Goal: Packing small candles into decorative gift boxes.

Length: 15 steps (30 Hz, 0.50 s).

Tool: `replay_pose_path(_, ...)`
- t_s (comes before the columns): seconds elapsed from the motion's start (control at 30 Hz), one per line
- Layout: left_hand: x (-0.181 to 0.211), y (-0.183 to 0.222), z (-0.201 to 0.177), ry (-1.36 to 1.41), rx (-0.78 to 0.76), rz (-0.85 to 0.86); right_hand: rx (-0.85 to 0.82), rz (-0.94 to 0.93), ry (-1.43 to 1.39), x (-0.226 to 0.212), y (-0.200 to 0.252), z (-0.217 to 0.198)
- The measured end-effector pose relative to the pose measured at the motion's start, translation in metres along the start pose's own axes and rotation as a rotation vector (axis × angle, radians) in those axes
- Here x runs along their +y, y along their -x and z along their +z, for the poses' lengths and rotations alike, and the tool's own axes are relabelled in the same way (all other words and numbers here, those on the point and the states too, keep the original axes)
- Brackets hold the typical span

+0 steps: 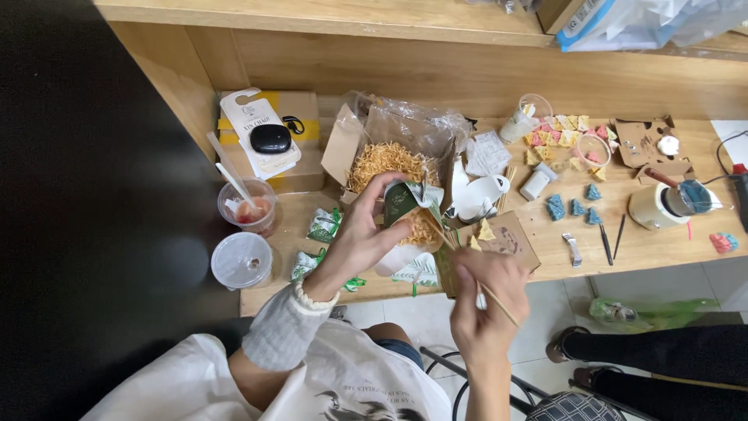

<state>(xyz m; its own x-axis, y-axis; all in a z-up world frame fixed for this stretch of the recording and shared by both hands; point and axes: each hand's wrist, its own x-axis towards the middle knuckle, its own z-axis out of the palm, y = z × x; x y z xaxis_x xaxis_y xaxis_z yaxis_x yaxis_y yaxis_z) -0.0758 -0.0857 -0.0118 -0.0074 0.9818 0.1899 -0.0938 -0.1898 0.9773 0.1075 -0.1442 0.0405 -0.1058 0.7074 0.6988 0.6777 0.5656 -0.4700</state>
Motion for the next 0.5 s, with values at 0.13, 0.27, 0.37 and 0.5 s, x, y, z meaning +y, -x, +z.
replay_pose_path(0.13, 0.0019, -0.0005, 0.0029, -0.066, -0.007, 0.012, -0.028, -0.015, 0.130, -0.0021, -0.0039, 0.0018)
replay_pose_path(0.27, 0.0071, -0.0011, 0.0021, -0.083, 0.003, -0.010, 0.062, 0.009, 0.022, -0.0025, 0.0045, -0.0037)
replay_pose_path(0.37, 0.0067, 0.0003, 0.0012, -0.036, -0.011, -0.067, 0.052, -0.009, -0.072, 0.0014, 0.0015, 0.0004)
replay_pose_path(0.5, 0.0066, 0.0001, 0.0046, -0.096, -0.052, -0.026, -0.020, -0.045, 0.120, 0.0049, -0.0045, 0.0033)
